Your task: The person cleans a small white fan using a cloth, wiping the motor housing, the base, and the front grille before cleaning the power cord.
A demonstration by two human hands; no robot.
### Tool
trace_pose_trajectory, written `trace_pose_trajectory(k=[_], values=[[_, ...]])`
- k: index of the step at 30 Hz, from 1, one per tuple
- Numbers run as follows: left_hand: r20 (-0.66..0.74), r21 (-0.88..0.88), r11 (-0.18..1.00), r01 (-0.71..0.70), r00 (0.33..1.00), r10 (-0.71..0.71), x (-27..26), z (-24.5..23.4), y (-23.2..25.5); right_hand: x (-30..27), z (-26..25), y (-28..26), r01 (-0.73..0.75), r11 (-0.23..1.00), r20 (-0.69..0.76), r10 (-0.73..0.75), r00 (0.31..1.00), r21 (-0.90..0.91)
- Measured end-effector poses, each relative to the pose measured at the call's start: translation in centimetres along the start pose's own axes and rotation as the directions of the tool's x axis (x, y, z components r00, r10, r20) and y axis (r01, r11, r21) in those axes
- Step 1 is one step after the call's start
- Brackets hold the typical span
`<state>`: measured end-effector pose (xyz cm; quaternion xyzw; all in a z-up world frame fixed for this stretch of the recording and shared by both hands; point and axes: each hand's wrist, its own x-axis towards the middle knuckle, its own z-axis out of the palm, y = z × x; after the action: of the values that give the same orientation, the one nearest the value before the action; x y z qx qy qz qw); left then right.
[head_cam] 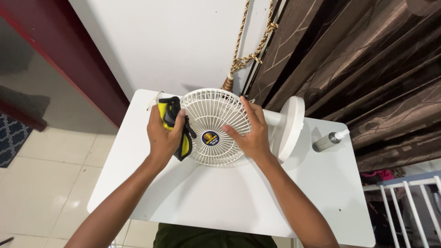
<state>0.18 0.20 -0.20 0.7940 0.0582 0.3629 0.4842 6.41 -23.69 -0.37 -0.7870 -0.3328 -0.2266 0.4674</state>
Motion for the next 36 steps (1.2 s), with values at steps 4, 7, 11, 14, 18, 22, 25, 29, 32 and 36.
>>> trace_pose_trajectory(k=[4,7,11,14,18,22,25,29,32,36], values=[[0.056,0.18,0.983,-0.047,0.998,0.037,2.2,0.2,1.6,0.2,0.1,-0.1,-0.016,1.0,-0.013,0.016,1.0,0.005],[0.075,0.231,0.95,-0.211,0.977,0.198,3.4,0.4,3.2,0.2,0.0,-0.1,-0.032,0.999,-0.01,0.032,0.999,0.002],[0.172,0.258,0.841,-0.475,0.88,0.444,4.9,1.4,5.5,0.1,0.1,-0.2,-0.008,0.999,-0.017,0.007,1.0,-0.042],[0.218,0.235,0.762,-0.604,0.797,0.564,5.0,2.3,7.4,0.1,0.0,-0.5,0.001,0.999,-0.022,-0.001,1.0,-0.036],[0.273,0.253,0.685,-0.683,0.729,0.627,4.9,3.0,8.8,0.3,0.1,-1.2,-0.079,0.997,-0.01,0.079,0.997,0.002],[0.298,0.315,0.647,-0.694,0.719,0.627,4.6,3.6,9.6,0.6,0.2,-1.7,-0.022,0.999,-0.024,0.021,0.999,-0.038],[0.285,0.268,0.69,-0.672,0.74,0.609,4.6,3.6,10.2,0.5,0.1,-1.8,-0.025,0.999,-0.018,0.025,1.0,-0.031],[0.254,0.069,0.864,-0.498,0.847,0.468,4.8,3.1,11.3,0.5,-0.2,-1.9,-0.043,0.997,0.036,0.045,0.998,-0.057],[0.284,-0.109,0.946,-0.305,0.903,0.324,4.4,3.0,11.5,0.8,-0.4,-2.0,-0.003,0.997,0.075,0.009,0.997,-0.075],[0.264,-0.269,0.932,-0.244,0.912,0.315,3.5,3.9,10.0,0.8,-0.7,-1.9,0.086,0.983,0.101,-0.07,0.992,-0.162]])
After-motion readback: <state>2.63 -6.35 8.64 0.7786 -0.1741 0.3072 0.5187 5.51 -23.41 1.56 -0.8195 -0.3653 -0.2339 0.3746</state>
